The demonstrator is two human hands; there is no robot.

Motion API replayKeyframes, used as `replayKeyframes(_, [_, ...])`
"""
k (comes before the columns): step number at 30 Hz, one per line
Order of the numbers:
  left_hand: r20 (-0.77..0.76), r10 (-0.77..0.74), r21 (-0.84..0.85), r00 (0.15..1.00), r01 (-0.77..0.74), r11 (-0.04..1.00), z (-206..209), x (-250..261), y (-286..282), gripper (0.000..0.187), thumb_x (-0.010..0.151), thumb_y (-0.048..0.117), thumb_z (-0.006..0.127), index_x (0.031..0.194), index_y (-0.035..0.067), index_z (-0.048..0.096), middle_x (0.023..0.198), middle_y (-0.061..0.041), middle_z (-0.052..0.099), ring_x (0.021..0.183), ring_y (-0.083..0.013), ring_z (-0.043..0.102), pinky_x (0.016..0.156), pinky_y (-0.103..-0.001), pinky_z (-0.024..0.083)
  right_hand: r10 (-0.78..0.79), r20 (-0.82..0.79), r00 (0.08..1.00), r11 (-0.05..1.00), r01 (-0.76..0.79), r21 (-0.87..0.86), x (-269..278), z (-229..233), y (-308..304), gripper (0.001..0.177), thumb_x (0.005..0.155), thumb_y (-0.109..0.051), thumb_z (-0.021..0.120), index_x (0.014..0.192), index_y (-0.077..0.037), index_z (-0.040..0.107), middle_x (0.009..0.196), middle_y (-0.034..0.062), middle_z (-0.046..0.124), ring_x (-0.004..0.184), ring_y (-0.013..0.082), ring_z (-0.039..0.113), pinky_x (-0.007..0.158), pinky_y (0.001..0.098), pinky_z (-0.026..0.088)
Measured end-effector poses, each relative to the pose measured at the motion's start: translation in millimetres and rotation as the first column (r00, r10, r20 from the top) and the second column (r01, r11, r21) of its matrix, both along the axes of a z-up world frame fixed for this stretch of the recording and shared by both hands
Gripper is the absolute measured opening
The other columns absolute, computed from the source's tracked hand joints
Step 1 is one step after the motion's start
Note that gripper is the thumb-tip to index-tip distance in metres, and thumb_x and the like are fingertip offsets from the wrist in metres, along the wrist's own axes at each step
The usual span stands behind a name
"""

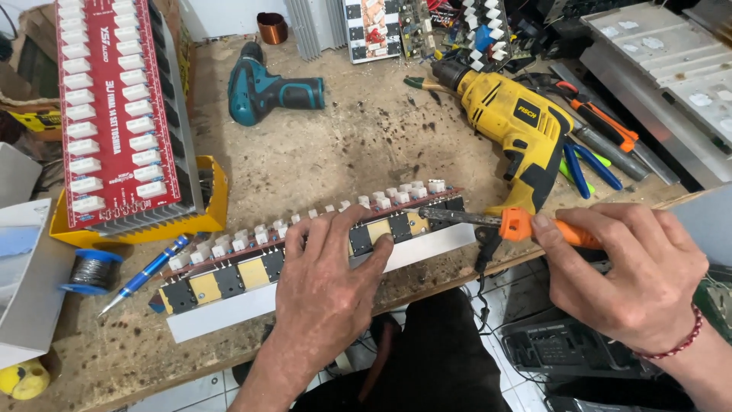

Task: The person uses a soldering iron to apply solder to the terminals of a long electronic component mounted on a white base. They hold the component steady with one hand while manipulating the soldering iron with the other.

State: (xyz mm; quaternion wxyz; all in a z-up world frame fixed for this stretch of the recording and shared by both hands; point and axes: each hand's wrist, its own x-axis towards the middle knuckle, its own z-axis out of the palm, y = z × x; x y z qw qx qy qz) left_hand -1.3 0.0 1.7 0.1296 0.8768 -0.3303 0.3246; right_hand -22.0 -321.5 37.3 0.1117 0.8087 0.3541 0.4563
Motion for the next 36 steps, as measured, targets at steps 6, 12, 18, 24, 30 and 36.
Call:
replayKeyframes(6, [-0.005,-0.012,-0.031,1.000,0.012,0.999,1.1,-1.1,-0.9,0.033,0.084,0.003,0.074,0.114,0.013,0.065,0.128,-0.022,0.056,0.107,-0.0353,0.057,0.091,-0.055,0.043,0.011,0.006,1.000,1.000,-0.011,-0.012,0.6,2.1,0.4,0.021,0.097,0.004,0.072,0.116,-0.004,0.077,0.095,0.0168,0.073,0.074,0.0349,0.066,0.064,0.0408,0.040])
replayKeyframes(12, [-0.003,-0.018,-0.007,1.000,0.017,1.000,3.1,-0.5,0.6,0.036,0.083,0.004,0.073,0.117,0.013,0.064,0.128,-0.023,0.056,0.104,-0.0367,0.056,0.088,-0.054,0.042,0.012,0.008,1.000,1.000,-0.012,-0.003,1.5,2.2,2.1,0.023,0.098,0.003,0.068,0.118,-0.005,0.077,0.095,0.0172,0.073,0.076,0.0354,0.067,0.064,0.0416,0.040])
replayKeyframes(18, [0.008,0.004,0.006,1.000,-0.004,1.000,0.3,1.1,0.4,0.039,0.081,0.004,0.075,0.116,0.015,0.063,0.129,-0.022,0.057,0.104,-0.0355,0.056,0.088,-0.055,0.044,0.012,0.010,1.000,1.000,-0.012,0.005,2.3,-1.7,-1.2,0.029,0.096,0.005,0.066,0.121,-0.004,0.076,0.096,0.0172,0.073,0.076,0.0345,0.066,0.064,0.0406,0.039])
replayKeyframes(24, [0.003,0.003,0.010,1.000,-0.003,1.000,-1.4,1.2,0.5,0.038,0.082,0.004,0.075,0.117,0.014,0.065,0.128,-0.024,0.057,0.104,-0.0355,0.057,0.089,-0.055,0.044,0.010,0.010,1.000,1.000,-0.011,0.006,1.1,-1.2,-3.3,0.024,0.096,0.004,0.069,0.115,-0.004,0.079,0.096,0.0168,0.072,0.076,0.0351,0.067,0.063,0.0404,0.041])
replayKeyframes(30, [0.000,-0.005,0.008,1.000,0.005,1.000,0.6,0.5,0.6,0.038,0.082,0.003,0.075,0.116,0.013,0.064,0.127,-0.023,0.057,0.105,-0.0347,0.056,0.088,-0.054,0.044,0.004,0.008,1.000,0.999,-0.004,0.032,-1.5,-2.9,-4.8,0.023,0.096,0.003,0.069,0.116,-0.004,0.080,0.096,0.0165,0.072,0.074,0.0347,0.065,0.064,0.0397,0.039])
replayKeyframes(36, [-0.007,-0.004,-0.011,1.000,0.004,1.000,1.3,-1.2,-0.8,0.039,0.080,0.000,0.074,0.115,0.013,0.064,0.129,-0.021,0.057,0.105,-0.0346,0.057,0.089,-0.054,0.043,-0.002,-0.005,1.000,0.999,0.002,0.050,-3.4,-1.5,-3.9,0.027,0.096,0.003,0.065,0.117,-0.004,0.080,0.096,0.0157,0.073,0.075,0.0350,0.065,0.066,0.0408,0.038])
